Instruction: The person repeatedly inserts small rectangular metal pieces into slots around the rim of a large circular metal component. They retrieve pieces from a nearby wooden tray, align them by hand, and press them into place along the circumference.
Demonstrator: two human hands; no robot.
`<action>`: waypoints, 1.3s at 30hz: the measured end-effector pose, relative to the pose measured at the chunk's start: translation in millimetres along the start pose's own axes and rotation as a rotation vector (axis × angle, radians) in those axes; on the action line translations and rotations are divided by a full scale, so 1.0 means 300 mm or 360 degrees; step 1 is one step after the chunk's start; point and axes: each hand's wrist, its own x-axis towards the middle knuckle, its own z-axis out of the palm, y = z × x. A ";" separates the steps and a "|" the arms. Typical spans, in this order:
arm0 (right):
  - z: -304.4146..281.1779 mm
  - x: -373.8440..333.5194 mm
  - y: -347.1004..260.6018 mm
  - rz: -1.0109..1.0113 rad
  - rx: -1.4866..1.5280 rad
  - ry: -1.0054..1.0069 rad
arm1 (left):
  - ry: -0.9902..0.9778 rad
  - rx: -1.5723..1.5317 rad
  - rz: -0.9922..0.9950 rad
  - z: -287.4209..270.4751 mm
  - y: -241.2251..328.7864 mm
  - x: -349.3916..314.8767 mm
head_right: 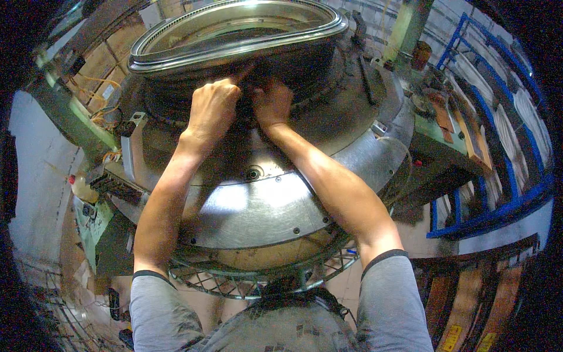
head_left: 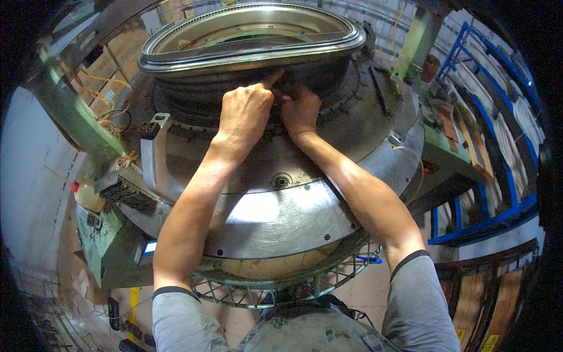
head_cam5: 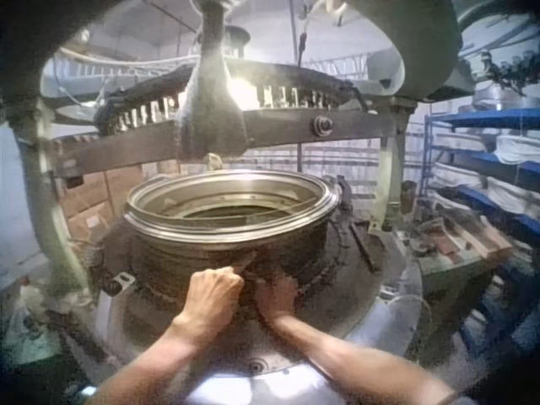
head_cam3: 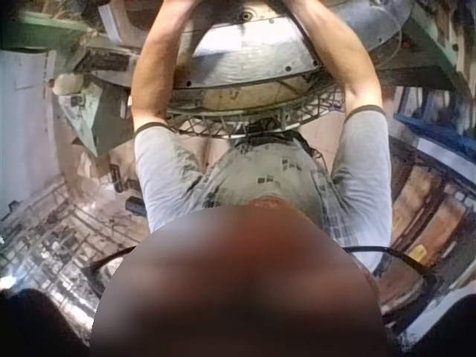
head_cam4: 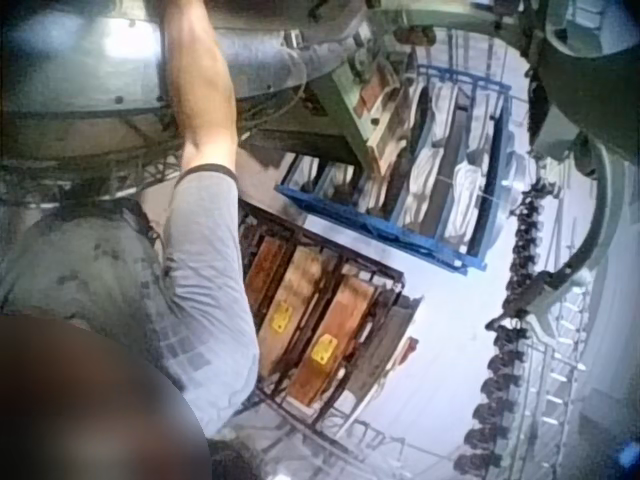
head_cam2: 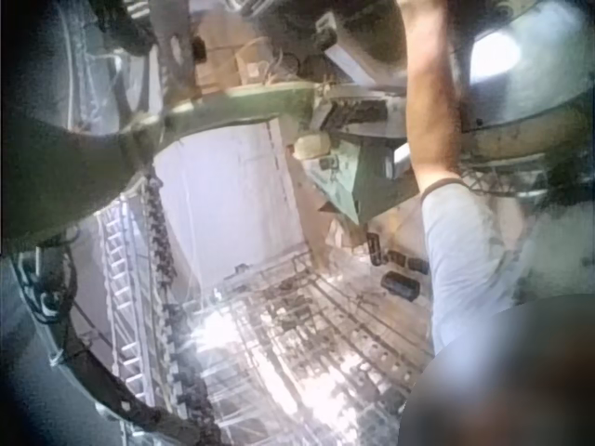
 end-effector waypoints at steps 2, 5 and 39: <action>-0.019 0.010 -0.003 0.0039 0.0049 -0.0086 | 0.0067 0.0047 0.0052 0.000 -0.008 -0.002; -0.082 0.036 0.011 -0.0114 -0.0292 -0.0313 | 0.0042 0.0104 0.0049 0.001 -0.017 -0.011; -0.290 0.045 -0.038 0.0351 0.0758 -0.1215 | 0.0137 -0.2841 -0.1009 0.053 0.024 -0.022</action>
